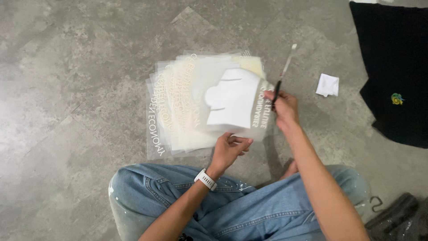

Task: The person sits on the floor and uses scissors to cut the edges of stacked transparent plastic sheets. They trim the sides of the stack, remove the cut strips, and place the finished sheets to the side.

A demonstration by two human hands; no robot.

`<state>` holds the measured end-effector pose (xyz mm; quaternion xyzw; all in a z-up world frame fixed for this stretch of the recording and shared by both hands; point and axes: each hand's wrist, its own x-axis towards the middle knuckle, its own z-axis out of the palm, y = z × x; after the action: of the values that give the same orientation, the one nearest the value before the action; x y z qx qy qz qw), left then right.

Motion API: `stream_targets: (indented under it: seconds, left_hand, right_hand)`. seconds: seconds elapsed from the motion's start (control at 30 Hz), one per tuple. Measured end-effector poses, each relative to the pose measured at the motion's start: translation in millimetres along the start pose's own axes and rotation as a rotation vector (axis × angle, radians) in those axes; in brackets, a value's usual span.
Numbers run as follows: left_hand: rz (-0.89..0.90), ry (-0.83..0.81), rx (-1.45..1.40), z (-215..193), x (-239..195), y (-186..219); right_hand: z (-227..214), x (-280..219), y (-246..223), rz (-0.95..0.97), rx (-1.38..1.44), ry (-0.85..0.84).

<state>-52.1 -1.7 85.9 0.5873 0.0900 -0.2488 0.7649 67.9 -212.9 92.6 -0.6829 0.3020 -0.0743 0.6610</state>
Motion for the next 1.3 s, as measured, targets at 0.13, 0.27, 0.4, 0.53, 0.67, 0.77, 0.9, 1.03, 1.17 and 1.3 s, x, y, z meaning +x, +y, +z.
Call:
stream_targets:
  seconds: [0.13, 0.27, 0.4, 0.53, 0.67, 0.77, 0.9, 1.03, 1.17, 1.3]
  left_hand:
    - [0.145, -0.018, 0.43, -18, -2, 24]
    - [0.384, 0.139, 0.951, -34, 3, 23]
    - [0.404, 0.25, 1.136, -34, -12, 39]
    - [0.333, 0.243, 1.185, -38, -4, 25]
    - [0.208, 0.21, 1.311, -40, -3, 21]
    - [0.189, 0.202, 1.323, -39, -4, 22]
    - [0.209, 0.233, 1.35, -44, 5, 11]
    - [0.224, 0.246, 1.369, -44, 13, 1]
    - [0.197, 0.252, 1.402, -42, 7, 8]
    - [0.175, 0.248, 1.379, -37, 3, 19]
  right_hand:
    - [-96, 40, 15, -0.117, -0.012, 0.197]
    - [-166, 81, 95, -0.001, 0.012, 0.6]
    - [-193, 112, 138, 0.482, -0.622, 0.483]
    - [-159, 82, 141, 0.38, -0.274, 0.682]
    - [-153, 43, 131, 0.349, -0.245, 0.916]
    - [-155, 3, 98, 0.351, -0.391, 0.973]
    - [-138, -13, 62, -0.036, -0.486, 1.044]
    - [-125, -17, 47, -0.115, -0.654, 0.657]
    - [-125, 22, 59, -0.04, -1.064, 0.113]
    - [-113, 32, -21, 0.307, -1.076, -0.28]
